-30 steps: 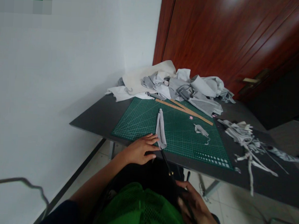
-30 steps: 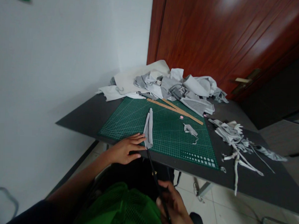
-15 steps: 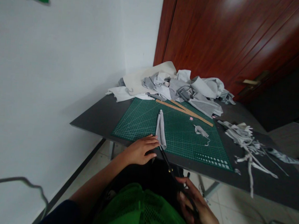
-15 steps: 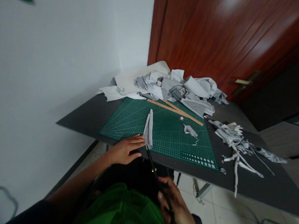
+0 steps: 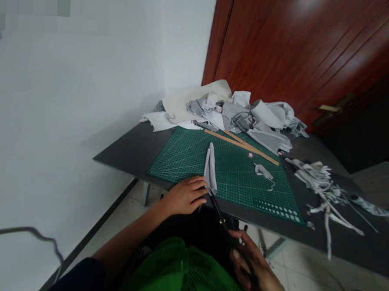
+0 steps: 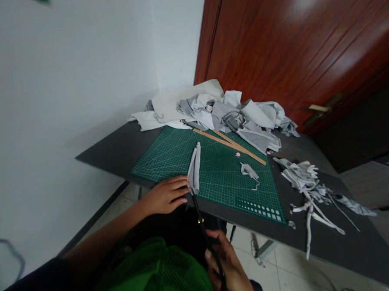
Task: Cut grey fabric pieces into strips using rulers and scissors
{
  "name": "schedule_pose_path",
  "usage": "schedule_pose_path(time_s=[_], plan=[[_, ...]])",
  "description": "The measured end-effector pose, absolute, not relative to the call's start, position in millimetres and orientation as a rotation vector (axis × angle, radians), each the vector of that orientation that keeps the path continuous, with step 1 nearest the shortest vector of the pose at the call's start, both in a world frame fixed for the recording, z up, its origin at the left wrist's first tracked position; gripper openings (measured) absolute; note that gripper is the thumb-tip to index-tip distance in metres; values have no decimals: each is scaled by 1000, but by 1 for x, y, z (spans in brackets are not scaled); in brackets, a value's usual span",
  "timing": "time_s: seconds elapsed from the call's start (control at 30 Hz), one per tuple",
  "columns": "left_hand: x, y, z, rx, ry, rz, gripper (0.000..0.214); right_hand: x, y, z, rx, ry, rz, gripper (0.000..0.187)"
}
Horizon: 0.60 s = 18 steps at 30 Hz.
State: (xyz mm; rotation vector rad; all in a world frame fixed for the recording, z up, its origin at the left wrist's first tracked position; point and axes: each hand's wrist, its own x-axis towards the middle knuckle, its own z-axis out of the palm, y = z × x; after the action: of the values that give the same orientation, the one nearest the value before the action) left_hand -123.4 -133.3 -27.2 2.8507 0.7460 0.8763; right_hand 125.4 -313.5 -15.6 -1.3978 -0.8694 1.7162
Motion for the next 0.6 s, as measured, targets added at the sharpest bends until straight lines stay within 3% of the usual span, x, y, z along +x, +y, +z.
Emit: schedule_pose_path(time_s=[0.6], plan=[[-123, -134, -31, 2833, 770, 968, 27, 119, -307, -19, -1380, -960, 1717, 64]])
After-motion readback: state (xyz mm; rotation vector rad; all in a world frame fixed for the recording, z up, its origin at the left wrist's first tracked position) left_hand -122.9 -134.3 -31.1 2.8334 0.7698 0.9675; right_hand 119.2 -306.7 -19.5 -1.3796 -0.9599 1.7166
